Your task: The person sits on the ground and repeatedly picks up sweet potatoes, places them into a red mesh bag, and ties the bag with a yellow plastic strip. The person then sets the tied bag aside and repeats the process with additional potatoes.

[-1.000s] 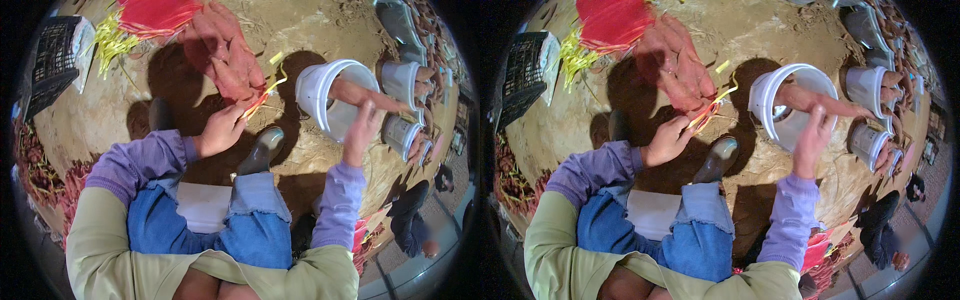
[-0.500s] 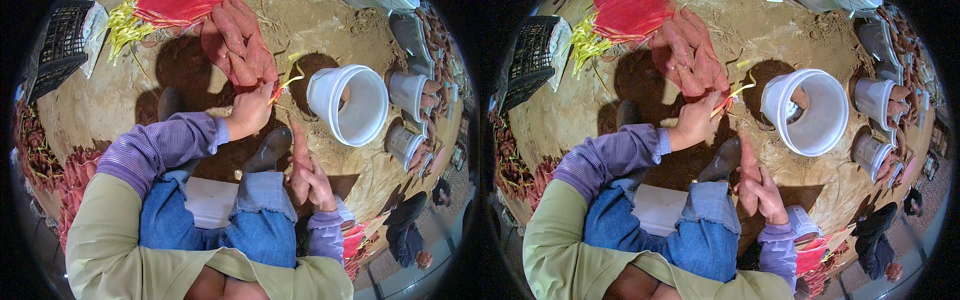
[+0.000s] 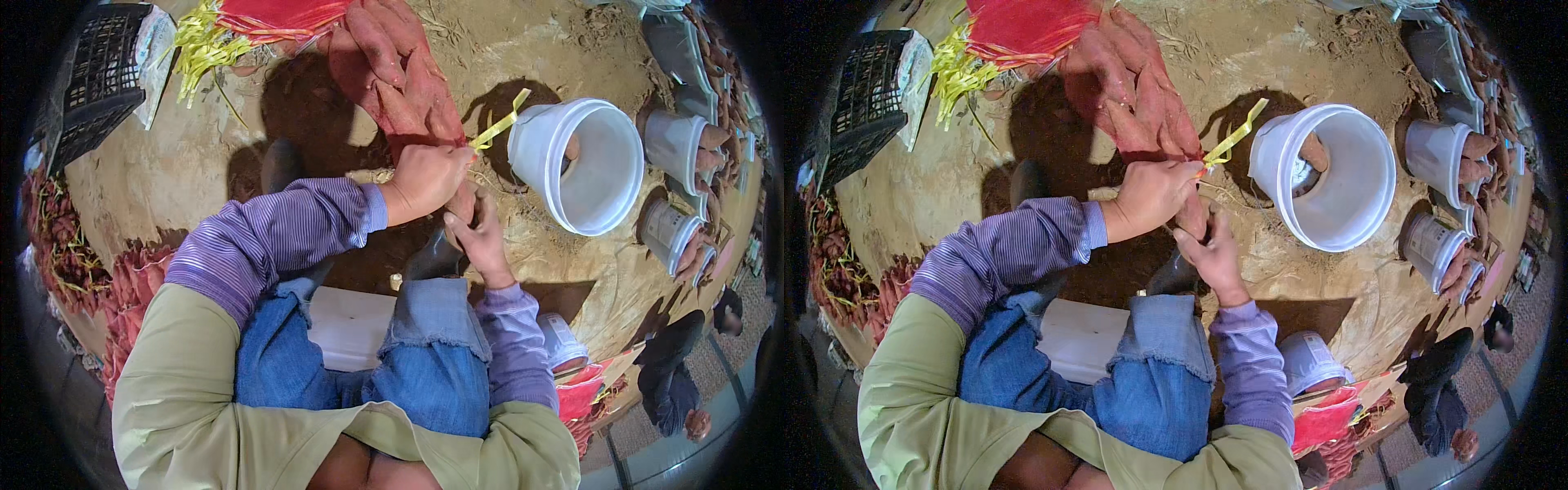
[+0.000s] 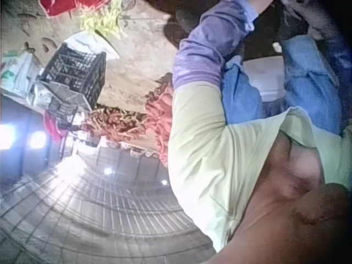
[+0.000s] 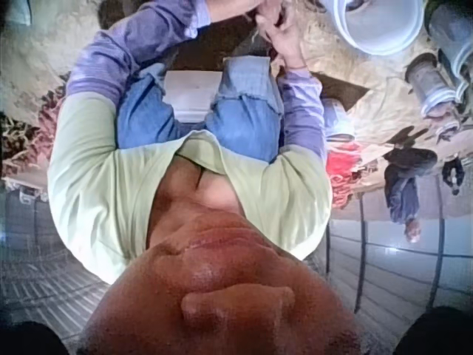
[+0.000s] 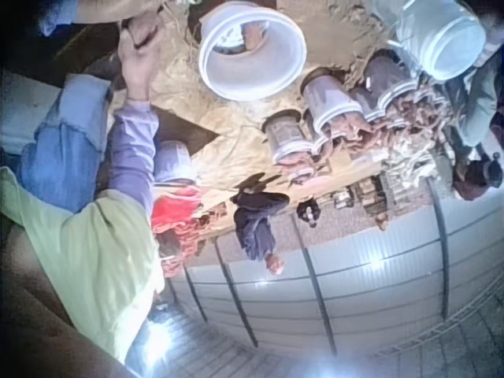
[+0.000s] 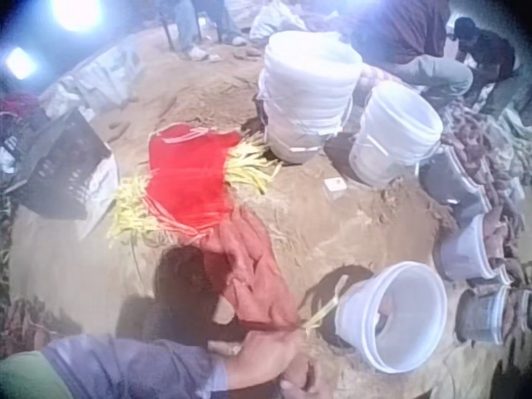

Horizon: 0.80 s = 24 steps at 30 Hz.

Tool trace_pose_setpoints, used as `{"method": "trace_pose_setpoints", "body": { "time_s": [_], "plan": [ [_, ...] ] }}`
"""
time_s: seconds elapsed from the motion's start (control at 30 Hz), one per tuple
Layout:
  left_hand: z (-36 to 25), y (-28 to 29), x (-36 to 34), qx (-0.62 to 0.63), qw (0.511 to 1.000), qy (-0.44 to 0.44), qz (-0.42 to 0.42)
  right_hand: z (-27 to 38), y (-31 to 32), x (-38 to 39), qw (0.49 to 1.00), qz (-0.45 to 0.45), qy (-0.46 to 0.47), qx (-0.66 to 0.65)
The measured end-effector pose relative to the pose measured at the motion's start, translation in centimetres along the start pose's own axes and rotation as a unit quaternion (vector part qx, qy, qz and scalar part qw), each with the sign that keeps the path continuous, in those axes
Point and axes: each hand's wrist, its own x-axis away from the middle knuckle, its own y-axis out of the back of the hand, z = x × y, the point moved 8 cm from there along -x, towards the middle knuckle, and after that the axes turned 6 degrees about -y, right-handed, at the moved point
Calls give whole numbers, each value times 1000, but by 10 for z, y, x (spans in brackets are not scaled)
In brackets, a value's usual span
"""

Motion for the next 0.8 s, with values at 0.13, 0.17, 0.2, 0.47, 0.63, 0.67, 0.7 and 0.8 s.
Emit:
{"method": "trace_pose_setpoints", "body": {
  "time_s": [0.13, 0.17, 0.2, 0.47, 0.63, 0.67, 0.7, 0.8],
  "plan": [
    [-11, 3, 4, -53, 997, -53, 19, 23, -5, -39, 991, -90, 58, 84],
    [-11, 3, 4, -59, 996, -57, 17, 31, -6, -46, 983, -115, 118, 83],
    [-12, 2, 5, -65, 996, -62, 16, 19, -3, -54, 975, -133, 32, 176],
    [-8, 1, 8, -20, 999, -25, 25, 9, -6, -37, 973, -122, 154, 121],
    [-12, 7, 3, -1, 1000, -16, 17, -20, -6, -25, 990, -92, 90, 64],
    [-11, 6, 4, 0, 1000, -21, 20, -14, -6, -23, 987, -96, 100, 84],
    [-9, 7, 4, -9, 999, -25, 22, -9, -6, -21, 984, -100, 110, 103],
    [-11, 6, 5, -39, 998, -48, 27, -7, -6, -28, 992, -60, 71, 79]
  ]
}}
